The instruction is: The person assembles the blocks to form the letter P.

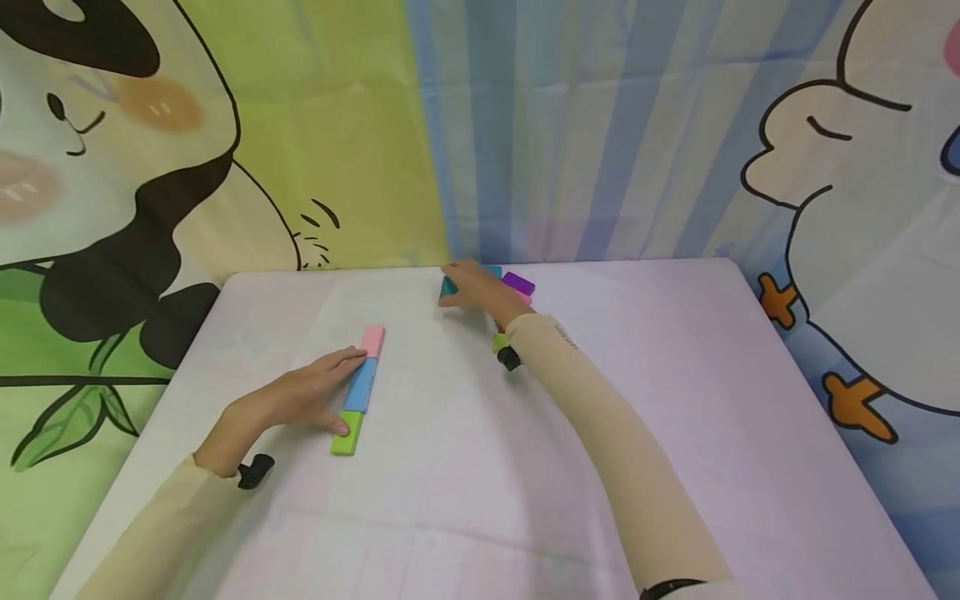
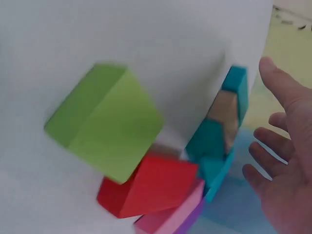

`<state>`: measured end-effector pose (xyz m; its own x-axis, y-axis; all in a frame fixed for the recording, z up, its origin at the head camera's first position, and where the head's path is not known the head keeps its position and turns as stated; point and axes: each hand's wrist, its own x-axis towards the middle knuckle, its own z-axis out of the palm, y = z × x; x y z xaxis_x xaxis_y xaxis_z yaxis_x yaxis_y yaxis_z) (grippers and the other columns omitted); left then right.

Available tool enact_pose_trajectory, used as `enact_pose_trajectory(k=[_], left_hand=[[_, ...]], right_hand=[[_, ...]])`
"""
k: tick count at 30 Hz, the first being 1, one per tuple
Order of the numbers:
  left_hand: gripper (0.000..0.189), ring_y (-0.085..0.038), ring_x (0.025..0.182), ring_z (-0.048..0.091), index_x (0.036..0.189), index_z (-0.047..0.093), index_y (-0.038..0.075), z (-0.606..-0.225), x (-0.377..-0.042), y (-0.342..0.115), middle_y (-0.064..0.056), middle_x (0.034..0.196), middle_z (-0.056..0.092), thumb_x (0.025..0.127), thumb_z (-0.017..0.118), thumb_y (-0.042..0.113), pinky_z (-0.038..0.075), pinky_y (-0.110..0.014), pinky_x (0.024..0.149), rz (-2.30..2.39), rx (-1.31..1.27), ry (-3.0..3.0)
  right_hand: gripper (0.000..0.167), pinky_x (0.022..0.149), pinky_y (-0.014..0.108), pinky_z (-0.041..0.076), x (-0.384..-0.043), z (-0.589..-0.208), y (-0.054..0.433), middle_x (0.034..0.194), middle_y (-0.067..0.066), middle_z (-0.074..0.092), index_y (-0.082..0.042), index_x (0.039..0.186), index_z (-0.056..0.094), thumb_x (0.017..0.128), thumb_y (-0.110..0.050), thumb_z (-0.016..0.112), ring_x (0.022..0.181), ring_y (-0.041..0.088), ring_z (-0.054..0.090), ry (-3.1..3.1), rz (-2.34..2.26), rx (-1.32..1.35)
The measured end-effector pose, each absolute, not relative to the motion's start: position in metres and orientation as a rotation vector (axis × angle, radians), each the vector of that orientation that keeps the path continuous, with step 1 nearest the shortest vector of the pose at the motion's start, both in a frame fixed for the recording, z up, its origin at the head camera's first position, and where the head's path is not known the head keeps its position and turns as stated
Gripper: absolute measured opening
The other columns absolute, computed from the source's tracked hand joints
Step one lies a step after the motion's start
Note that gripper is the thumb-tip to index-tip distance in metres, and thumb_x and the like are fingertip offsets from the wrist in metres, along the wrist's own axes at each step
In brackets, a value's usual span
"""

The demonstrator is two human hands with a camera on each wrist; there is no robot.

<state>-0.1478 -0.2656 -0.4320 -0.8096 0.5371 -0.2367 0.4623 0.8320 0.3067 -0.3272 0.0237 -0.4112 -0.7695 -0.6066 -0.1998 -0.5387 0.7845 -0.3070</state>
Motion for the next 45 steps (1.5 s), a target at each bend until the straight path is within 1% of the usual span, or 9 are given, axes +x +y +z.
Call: enact_pose_trajectory(k=[5,13,17,20,23,29,34,40,45], left_hand=[[0.121,-0.034,0.144,0.031,0.154,0.022,0.003,-0.432,-0.151,-0.266,-0.015,0.158,0.024,0.065,0.081,0.06,0.04,-0.051,0.11,0.342,0.771,2.683],[0.124,-0.033,0.143,0.031,0.153,0.023,0.003,-0.43,-0.153,-0.264,-0.016,0.156,0.026,0.062,0.081,0.063,0.037,-0.051,0.112,0.342,0.734,2.665],[0.123,-0.033,0.143,0.031,0.152,0.025,0.003,-0.432,-0.153,-0.264,-0.016,0.155,0.028,0.06,0.081,0.063,0.036,-0.051,0.114,0.361,0.729,2.69],[0.124,-0.034,0.143,0.031,0.152,0.025,0.004,-0.433,-0.152,-0.267,-0.017,0.155,0.028,0.06,0.081,0.065,0.036,-0.052,0.113,0.355,0.723,2.705],[0.124,-0.034,0.143,0.031,0.152,0.025,0.004,-0.433,-0.153,-0.268,-0.016,0.155,0.029,0.06,0.08,0.066,0.038,-0.052,0.112,0.353,0.726,2.71],[0.124,-0.033,0.142,0.032,0.152,0.025,0.004,-0.433,-0.155,-0.267,-0.016,0.155,0.029,0.061,0.078,0.068,0.039,-0.051,0.111,0.338,0.76,2.707],[0.124,-0.034,0.144,0.029,0.152,0.024,0.003,-0.43,-0.156,-0.263,-0.018,0.157,0.026,0.062,0.079,0.067,0.037,-0.051,0.113,0.292,0.757,2.698],[0.123,-0.036,0.145,0.027,0.152,0.024,0.0,-0.427,-0.155,-0.262,-0.02,0.157,0.024,0.063,0.08,0.063,0.036,-0.051,0.114,0.272,0.751,2.687],[0.123,-0.036,0.147,0.025,0.153,0.022,0.001,-0.429,-0.155,-0.262,-0.02,0.159,0.02,0.063,0.079,0.064,0.036,-0.051,0.113,0.286,0.723,2.668]], right_hand=[[0.08,0.121,0.046,0.025,-0.339,-0.423,0.038,0.155,0.019,0.035,-0.002,0.15,0.032,0.091,-0.043,0.065,0.144,0.036,0.03,2.666,-0.305,-0.836],[0.068,0.117,0.042,0.031,-0.343,-0.432,0.034,0.146,0.015,0.049,-0.002,0.143,0.045,0.09,-0.039,0.068,0.134,0.031,0.044,2.726,-0.327,-0.9],[0.064,0.113,0.04,0.037,-0.343,-0.434,0.02,0.142,0.012,0.054,-0.007,0.141,0.05,0.089,-0.04,0.068,0.13,0.028,0.049,2.776,-0.301,-0.991],[0.064,0.11,0.041,0.041,-0.337,-0.433,-0.003,0.142,0.013,0.052,-0.01,0.143,0.048,0.09,-0.041,0.067,0.131,0.028,0.049,2.729,-0.363,-1.077],[0.063,0.108,0.04,0.043,-0.328,-0.431,-0.03,0.142,0.016,0.05,-0.01,0.144,0.046,0.092,-0.039,0.066,0.13,0.029,0.049,2.642,-0.475,-1.116],[0.056,0.107,0.037,0.045,-0.314,-0.436,-0.064,0.138,0.017,0.055,-0.008,0.14,0.05,0.093,-0.035,0.065,0.127,0.027,0.052,2.594,-0.525,-1.129],[0.053,0.107,0.038,0.045,-0.312,-0.436,-0.066,0.138,0.016,0.055,-0.009,0.139,0.052,0.093,-0.033,0.065,0.127,0.027,0.052,2.563,-0.534,-1.132],[0.046,0.11,0.04,0.042,-0.314,-0.437,-0.065,0.142,0.019,0.051,-0.009,0.138,0.053,0.097,-0.03,0.06,0.131,0.03,0.049,2.509,-0.46,-1.232],[0.047,0.113,0.04,0.039,-0.313,-0.442,-0.065,0.145,0.02,0.048,-0.01,0.14,0.05,0.098,-0.031,0.056,0.135,0.03,0.046,2.519,-0.408,-1.252]])
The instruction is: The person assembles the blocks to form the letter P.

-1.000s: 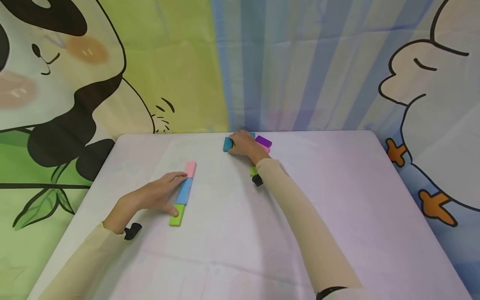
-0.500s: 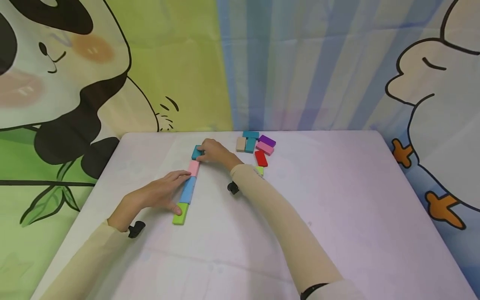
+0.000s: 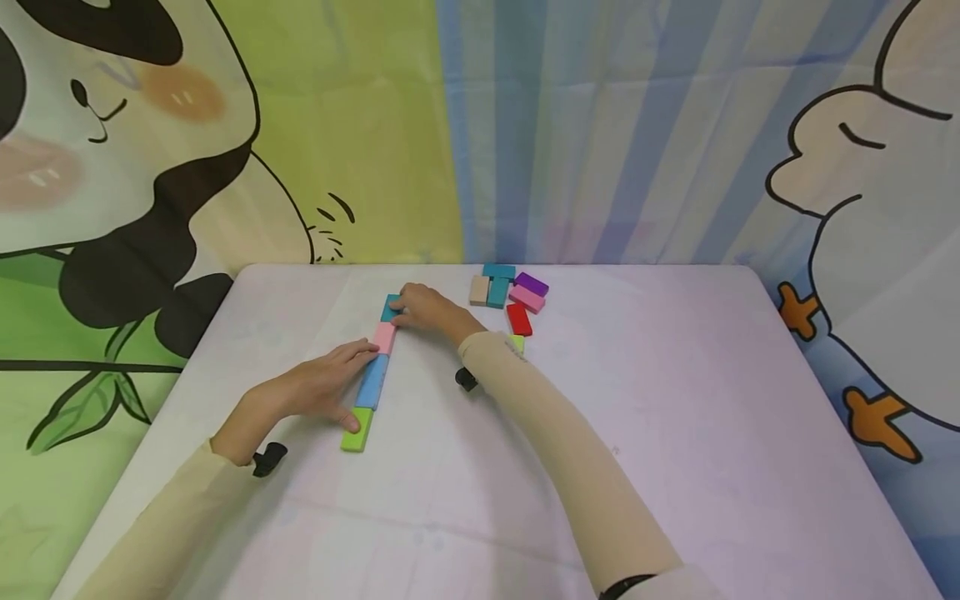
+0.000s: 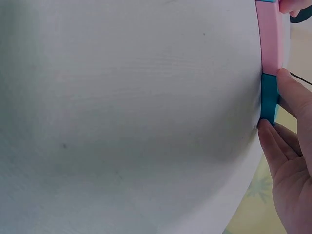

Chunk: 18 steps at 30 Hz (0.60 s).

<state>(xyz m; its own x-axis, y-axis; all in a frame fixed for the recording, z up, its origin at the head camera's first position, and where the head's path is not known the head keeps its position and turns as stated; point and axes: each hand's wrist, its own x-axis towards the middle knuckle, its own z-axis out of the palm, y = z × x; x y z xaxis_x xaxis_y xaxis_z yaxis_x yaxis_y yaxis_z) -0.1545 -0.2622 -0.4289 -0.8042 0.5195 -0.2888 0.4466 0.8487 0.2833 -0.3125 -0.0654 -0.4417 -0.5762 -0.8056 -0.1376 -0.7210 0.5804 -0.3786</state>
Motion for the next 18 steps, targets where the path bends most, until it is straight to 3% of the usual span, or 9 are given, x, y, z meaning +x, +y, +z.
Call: enact_pose_trajectory(k=[6,10,14,18], left_hand=[[0.124,-0.037,0.148,0.023,0.154,0.019,0.003,-0.427,-0.153,-0.26,-0.02,0.161,0.014,0.063,0.079,0.064,0.036,-0.052,0.113,0.297,0.687,2.645],[0.124,-0.037,0.148,0.022,0.154,0.018,0.003,-0.425,-0.153,-0.258,-0.02,0.161,0.013,0.064,0.079,0.062,0.035,-0.052,0.113,0.293,0.677,2.642],[0.123,-0.037,0.148,0.021,0.154,0.018,0.003,-0.424,-0.154,-0.257,-0.02,0.161,0.013,0.065,0.08,0.06,0.035,-0.052,0.114,0.283,0.673,2.645],[0.123,-0.037,0.148,0.022,0.154,0.019,0.003,-0.424,-0.152,-0.258,-0.02,0.161,0.014,0.064,0.081,0.06,0.037,-0.052,0.112,0.266,0.664,2.656]], right_hand=[[0.049,0.118,0.041,0.033,-0.304,-0.443,-0.064,0.152,0.018,0.041,-0.014,0.144,0.046,0.1,-0.036,0.051,0.141,0.031,0.04,2.573,-0.33,-1.229],[0.061,0.122,0.046,0.022,-0.299,-0.432,-0.053,0.16,0.016,0.023,-0.018,0.152,0.034,0.099,-0.045,0.051,0.148,0.037,0.025,2.616,-0.317,-1.157],[0.076,0.122,0.056,0.011,-0.314,-0.422,-0.014,0.163,0.015,0.01,-0.022,0.156,0.019,0.095,-0.053,0.053,0.15,0.042,0.01,2.691,-0.326,-1.007],[0.083,0.122,0.058,0.009,-0.335,-0.425,0.034,0.163,0.015,0.014,-0.021,0.157,0.018,0.092,-0.057,0.056,0.151,0.037,0.009,2.758,-0.226,-0.919]])
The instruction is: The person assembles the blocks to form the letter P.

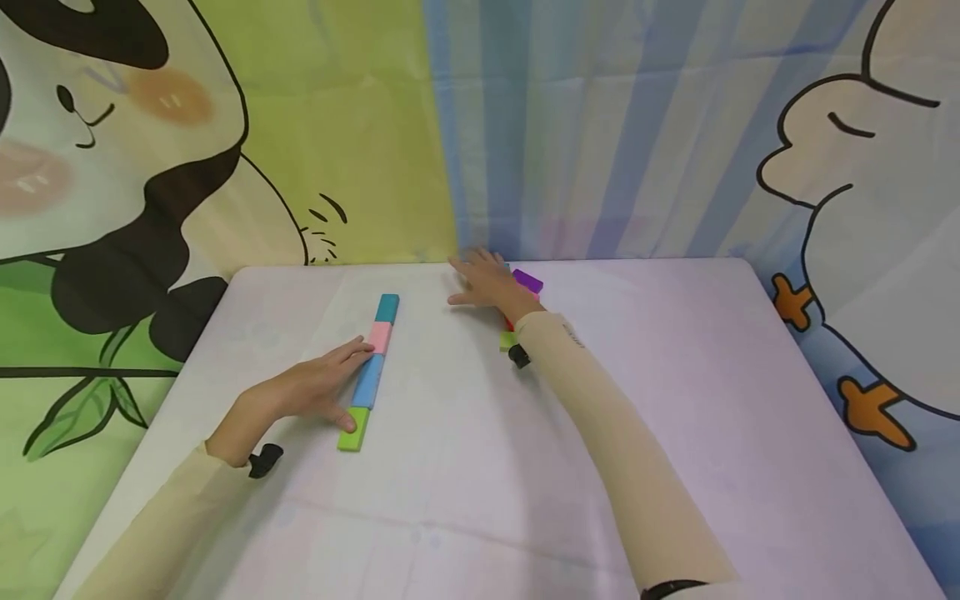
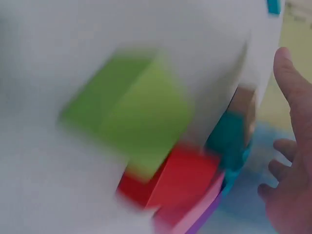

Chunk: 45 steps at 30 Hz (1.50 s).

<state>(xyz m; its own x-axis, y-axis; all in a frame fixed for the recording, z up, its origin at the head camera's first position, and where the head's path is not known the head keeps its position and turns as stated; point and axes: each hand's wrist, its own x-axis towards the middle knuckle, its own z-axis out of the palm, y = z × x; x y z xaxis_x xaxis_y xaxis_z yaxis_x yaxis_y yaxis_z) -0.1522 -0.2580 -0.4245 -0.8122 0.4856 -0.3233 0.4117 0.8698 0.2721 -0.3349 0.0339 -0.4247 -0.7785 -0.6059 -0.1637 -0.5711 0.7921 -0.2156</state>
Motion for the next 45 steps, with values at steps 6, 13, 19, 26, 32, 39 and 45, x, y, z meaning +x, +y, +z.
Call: enact_pose_trajectory(k=[6,13,19,26,32,39,45], left_hand=[[0.123,-0.037,0.147,0.024,0.154,0.02,0.005,-0.426,-0.151,-0.261,-0.019,0.161,0.013,0.063,0.081,0.06,0.04,-0.053,0.109,0.259,0.65,2.663],[0.123,-0.037,0.147,0.024,0.154,0.019,0.005,-0.427,-0.152,-0.26,-0.02,0.162,0.013,0.064,0.08,0.062,0.04,-0.052,0.11,0.275,0.666,2.661],[0.123,-0.037,0.148,0.023,0.154,0.019,0.005,-0.428,-0.15,-0.263,-0.019,0.162,0.014,0.063,0.08,0.062,0.038,-0.051,0.111,0.284,0.649,2.655],[0.122,-0.035,0.148,0.024,0.154,0.019,0.004,-0.429,-0.151,-0.262,-0.017,0.161,0.017,0.065,0.079,0.062,0.036,-0.051,0.114,0.293,0.678,2.661],[0.123,-0.033,0.149,0.023,0.155,0.018,0.003,-0.426,-0.153,-0.26,-0.017,0.162,0.016,0.065,0.08,0.06,0.034,-0.049,0.115,0.27,0.659,2.638],[0.123,-0.033,0.148,0.024,0.155,0.018,0.003,-0.429,-0.152,-0.259,-0.017,0.161,0.016,0.065,0.079,0.061,0.034,-0.049,0.115,0.296,0.655,2.63],[0.12,-0.032,0.149,0.022,0.155,0.017,0.004,-0.426,-0.151,-0.259,-0.016,0.162,0.015,0.067,0.08,0.057,0.034,-0.048,0.115,0.301,0.647,2.622]], right_hand=[[0.08,0.122,0.053,0.015,-0.346,-0.43,0.067,0.159,0.014,0.028,-0.014,0.153,0.03,0.091,-0.054,0.06,0.149,0.036,0.019,2.733,-0.184,-1.006],[0.06,0.12,0.048,0.025,-0.343,-0.432,0.067,0.148,0.013,0.047,-0.008,0.142,0.05,0.094,-0.043,0.06,0.142,0.034,0.036,2.696,-0.161,-1.154],[0.059,0.117,0.047,0.032,-0.333,-0.432,0.061,0.147,0.018,0.046,-0.009,0.143,0.047,0.094,-0.038,0.062,0.14,0.035,0.037,2.62,-0.245,-1.087],[0.045,0.102,0.044,0.048,-0.329,-0.423,0.023,0.126,0.02,0.063,-0.006,0.127,0.064,0.093,-0.034,0.065,0.118,0.034,0.058,2.711,-0.385,-1.198],[0.024,0.091,0.039,0.049,-0.333,-0.412,-0.035,0.106,0.015,0.066,-0.005,0.1,0.064,0.098,-0.029,0.058,0.101,0.028,0.059,2.67,-0.461,-1.279],[0.036,0.09,0.036,0.047,-0.343,-0.421,-0.072,0.111,0.019,0.066,0.002,0.124,0.063,0.098,-0.023,0.057,0.097,0.024,0.055,2.641,-0.48,-1.214],[0.031,0.082,0.027,0.044,-0.347,-0.426,-0.084,0.099,0.011,0.064,0.001,0.118,0.065,0.099,-0.021,0.057,0.088,0.017,0.051,2.62,-0.423,-1.14]])
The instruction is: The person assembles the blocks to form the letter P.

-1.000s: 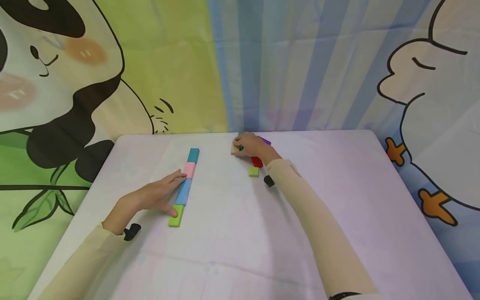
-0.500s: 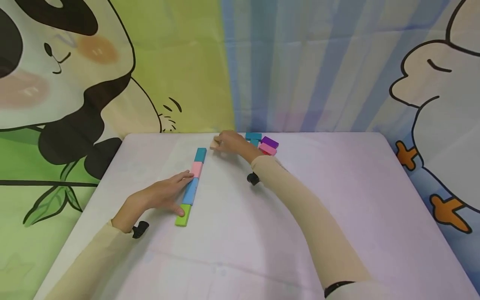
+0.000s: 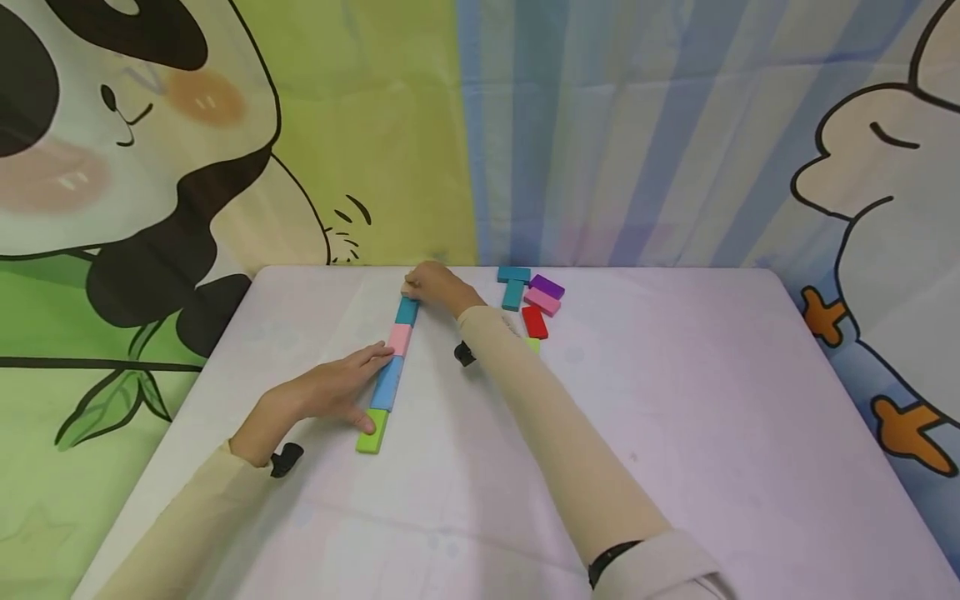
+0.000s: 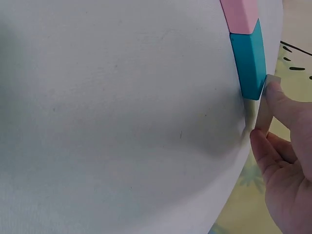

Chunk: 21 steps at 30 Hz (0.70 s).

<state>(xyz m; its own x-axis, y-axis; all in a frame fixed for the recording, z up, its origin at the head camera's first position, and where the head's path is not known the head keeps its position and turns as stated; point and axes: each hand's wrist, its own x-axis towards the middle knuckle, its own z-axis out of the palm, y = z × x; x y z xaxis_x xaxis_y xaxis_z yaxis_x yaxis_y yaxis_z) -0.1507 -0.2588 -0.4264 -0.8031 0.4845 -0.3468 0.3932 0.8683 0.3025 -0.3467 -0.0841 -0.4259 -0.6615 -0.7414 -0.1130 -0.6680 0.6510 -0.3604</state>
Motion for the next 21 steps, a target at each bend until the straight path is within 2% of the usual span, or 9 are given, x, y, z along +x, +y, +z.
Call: enact_pose_trajectory(k=[3,5,9,13,16,18,21], left_hand=[[0.121,-0.032,0.149,0.021,0.155,0.016,0.004,-0.425,-0.151,-0.258,-0.016,0.162,0.015,0.067,0.08,0.057,0.034,-0.049,0.115,0.302,0.644,2.616],[0.121,-0.032,0.149,0.022,0.155,0.016,0.003,-0.425,-0.151,-0.259,-0.016,0.162,0.015,0.067,0.08,0.057,0.034,-0.049,0.115,0.299,0.648,2.616],[0.122,-0.032,0.15,0.021,0.155,0.015,0.004,-0.427,-0.152,-0.258,-0.016,0.162,0.014,0.067,0.08,0.058,0.033,-0.048,0.116,0.297,0.641,2.61],[0.121,-0.032,0.149,0.021,0.155,0.016,0.004,-0.426,-0.152,-0.259,-0.016,0.162,0.014,0.067,0.08,0.057,0.033,-0.048,0.116,0.288,0.644,2.615],[0.121,-0.033,0.149,0.022,0.155,0.016,0.003,-0.425,-0.152,-0.259,-0.017,0.162,0.014,0.067,0.08,0.057,0.033,-0.048,0.116,0.282,0.645,2.618],[0.121,-0.033,0.149,0.022,0.155,0.017,0.002,-0.425,-0.152,-0.259,-0.017,0.162,0.015,0.067,0.08,0.057,0.033,-0.048,0.116,0.28,0.647,2.619],[0.121,-0.033,0.149,0.023,0.154,0.017,0.002,-0.424,-0.151,-0.258,-0.017,0.162,0.015,0.067,0.08,0.057,0.033,-0.049,0.116,0.281,0.653,2.62]], right_hand=[[0.021,0.07,0.025,0.033,-0.348,-0.427,-0.086,0.077,0.005,0.045,-0.002,0.092,0.059,0.099,-0.021,0.056,0.077,0.016,0.04,2.628,-0.429,-1.148],[0.02,0.069,0.025,0.03,-0.348,-0.429,-0.086,0.075,0.003,0.039,-0.004,0.088,0.054,0.099,-0.021,0.056,0.076,0.015,0.038,2.634,-0.414,-1.156],[0.017,0.074,0.025,0.034,-0.349,-0.431,-0.085,0.084,0.003,0.046,-0.007,0.093,0.056,0.1,-0.023,0.054,0.082,0.015,0.039,2.63,-0.348,-1.144],[0.02,0.078,0.028,0.037,-0.349,-0.435,-0.084,0.101,0.01,0.053,-0.005,0.098,0.053,0.102,-0.025,0.049,0.088,0.018,0.043,2.605,-0.27,-1.151],[0.024,0.092,0.032,0.044,-0.348,-0.436,-0.084,0.123,0.019,0.053,-0.005,0.111,0.055,0.104,-0.025,0.044,0.106,0.025,0.051,2.598,-0.234,-1.151],[0.028,0.098,0.037,0.044,-0.346,-0.437,-0.084,0.131,0.021,0.05,-0.004,0.119,0.055,0.105,-0.024,0.041,0.115,0.03,0.051,2.6,-0.224,-1.149],[0.028,0.096,0.036,0.044,-0.344,-0.437,-0.084,0.131,0.021,0.05,-0.006,0.122,0.054,0.105,-0.022,0.04,0.111,0.028,0.051,2.619,-0.22,-1.149]])
